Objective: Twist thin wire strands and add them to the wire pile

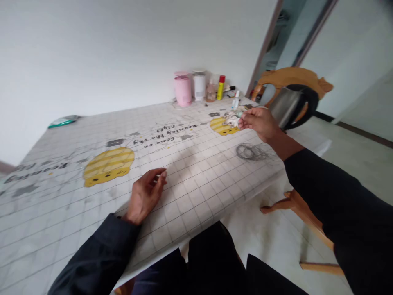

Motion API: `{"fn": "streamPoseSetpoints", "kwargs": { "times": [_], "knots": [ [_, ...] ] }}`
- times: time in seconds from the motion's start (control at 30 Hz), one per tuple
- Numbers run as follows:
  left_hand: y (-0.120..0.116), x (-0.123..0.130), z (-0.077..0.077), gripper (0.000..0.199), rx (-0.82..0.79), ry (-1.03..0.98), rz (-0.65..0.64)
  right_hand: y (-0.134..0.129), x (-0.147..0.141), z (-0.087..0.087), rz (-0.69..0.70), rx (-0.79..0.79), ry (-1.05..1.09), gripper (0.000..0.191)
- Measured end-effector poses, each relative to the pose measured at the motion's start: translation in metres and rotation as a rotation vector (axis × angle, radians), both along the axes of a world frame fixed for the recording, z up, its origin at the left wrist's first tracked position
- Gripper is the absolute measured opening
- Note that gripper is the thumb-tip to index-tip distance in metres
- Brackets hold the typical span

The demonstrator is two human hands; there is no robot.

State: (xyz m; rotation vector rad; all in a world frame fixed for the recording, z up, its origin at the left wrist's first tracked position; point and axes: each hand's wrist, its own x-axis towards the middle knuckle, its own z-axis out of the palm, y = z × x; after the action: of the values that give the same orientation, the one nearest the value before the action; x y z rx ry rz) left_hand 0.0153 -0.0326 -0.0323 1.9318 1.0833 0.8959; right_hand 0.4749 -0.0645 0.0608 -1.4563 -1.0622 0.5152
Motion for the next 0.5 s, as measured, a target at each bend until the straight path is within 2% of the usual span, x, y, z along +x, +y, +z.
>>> {"fn": "streamPoseSetpoints", "kwargs": {
  "times": [0.07, 0.17, 0.27, 0.33, 0.4, 0.5],
  "knots": [
    [0.003, 0.005, 0.008, 0.061, -0.035, -0.120, 0.047, 0.009, -0.051, -0.002, 0.204, -0.016, -0.050, 0.026],
    [0.012, 0.010, 0.024, 0.070, -0.034, -0.253, 0.040, 0.022, -0.127, -0.006, 0.472, -0.087, -0.181, 0.027],
    [0.023, 0.008, 0.039, 0.071, -0.045, -0.266, -0.024, 0.036, -0.191, -0.012, 0.639, -0.139, -0.242, 0.025],
    [0.029, 0.003, 0.043, 0.052, -0.091, -0.255, -0.104, 0.046, -0.222, -0.015, 0.706, -0.158, -0.234, 0.023],
    [0.034, -0.003, 0.041, 0.032, -0.148, -0.287, -0.112, 0.056, -0.241, -0.018, 0.741, -0.173, -0.201, 0.024],
    [0.042, -0.013, 0.034, 0.027, -0.230, -0.395, -0.057, 0.065, -0.253, -0.023, 0.815, -0.170, -0.109, 0.029]
  ]
}}
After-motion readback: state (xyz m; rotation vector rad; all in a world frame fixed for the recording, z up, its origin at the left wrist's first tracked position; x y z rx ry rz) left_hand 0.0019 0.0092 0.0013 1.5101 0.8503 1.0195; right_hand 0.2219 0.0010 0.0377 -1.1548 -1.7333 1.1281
